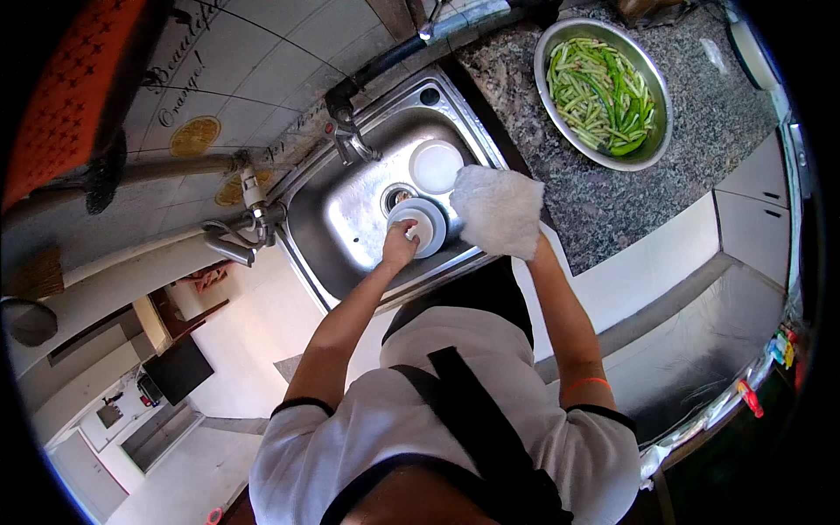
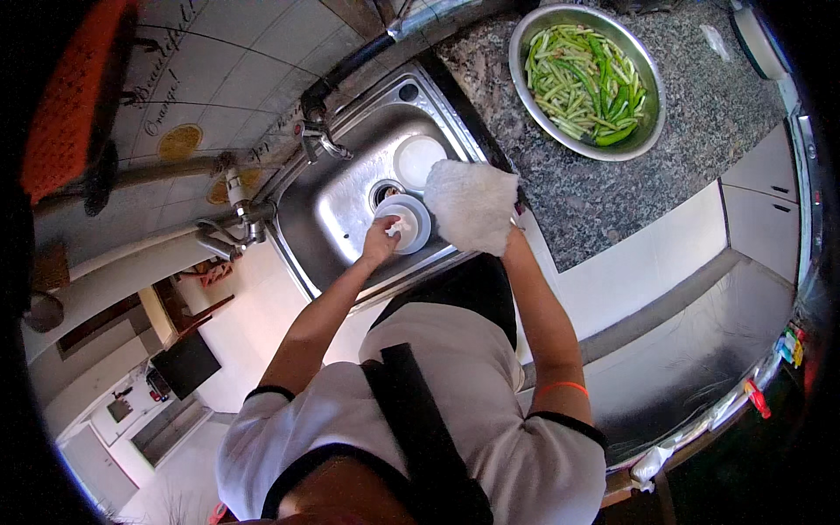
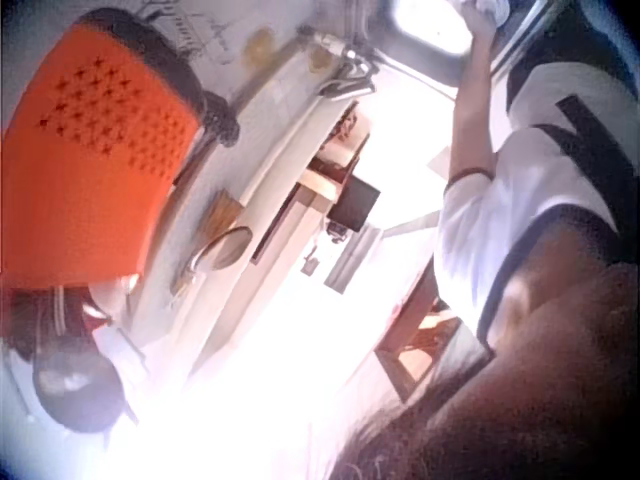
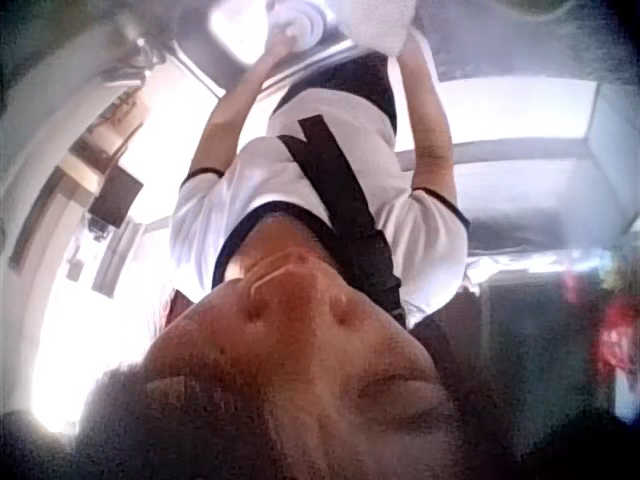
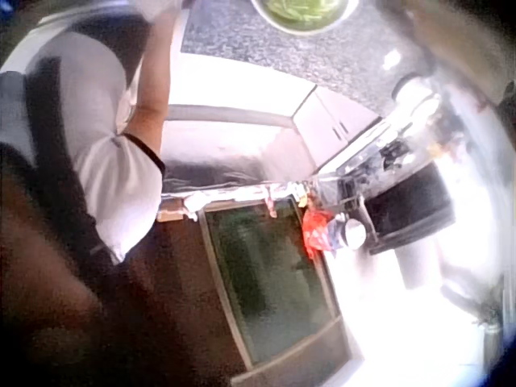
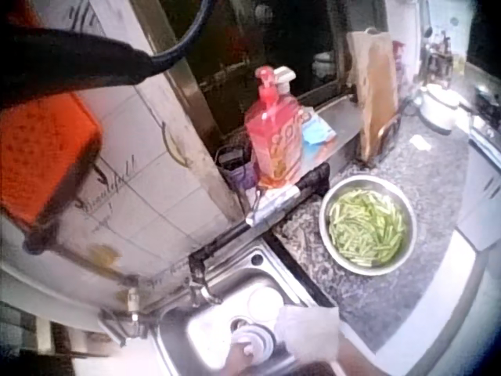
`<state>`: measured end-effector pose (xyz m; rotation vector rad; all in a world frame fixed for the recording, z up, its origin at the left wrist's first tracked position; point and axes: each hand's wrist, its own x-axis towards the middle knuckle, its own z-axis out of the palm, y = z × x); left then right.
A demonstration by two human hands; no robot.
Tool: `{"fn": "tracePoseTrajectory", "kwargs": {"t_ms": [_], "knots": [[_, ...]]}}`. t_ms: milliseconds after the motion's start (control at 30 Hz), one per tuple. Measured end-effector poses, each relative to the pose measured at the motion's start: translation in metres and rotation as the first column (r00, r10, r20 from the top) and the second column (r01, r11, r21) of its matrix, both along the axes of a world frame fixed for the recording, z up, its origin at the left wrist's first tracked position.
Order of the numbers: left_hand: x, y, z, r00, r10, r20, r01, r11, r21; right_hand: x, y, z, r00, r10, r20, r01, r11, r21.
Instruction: The person applies soap from a bottle to a sponge, scrubs several bowls, chopsticks, and a ladle in a sink, then rinses the items with water and places the chopsticks into a wall-mounted rack.
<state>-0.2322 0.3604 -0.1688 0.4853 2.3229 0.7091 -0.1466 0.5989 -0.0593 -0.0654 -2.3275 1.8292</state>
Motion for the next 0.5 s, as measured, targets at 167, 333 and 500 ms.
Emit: {"fn": "tracePoseTrajectory", "kwargs": {"t_ms": [167,333,500], "knots": [[0.017,-0.002,-0.03,0.924,-0.383,-0.019,0.34,0.841,-0.422,-0.012,0.023,0.085,0.989,0.148,-0.001,-0.111,0.747,0.656],[0.022,0.004,-0.038,0.868,-0.474,0.15,0.49,0.764,-0.421,-0.014,0.011,0.059,0.97,0.141,0.196,-0.239,0.67,0.702],[0.01,-0.014,-0.035,0.804,-0.584,0.117,0.563,0.682,-0.466,-0.008,0.001,0.038,0.95,0.126,0.286,-0.287,0.717,0.636]]}}
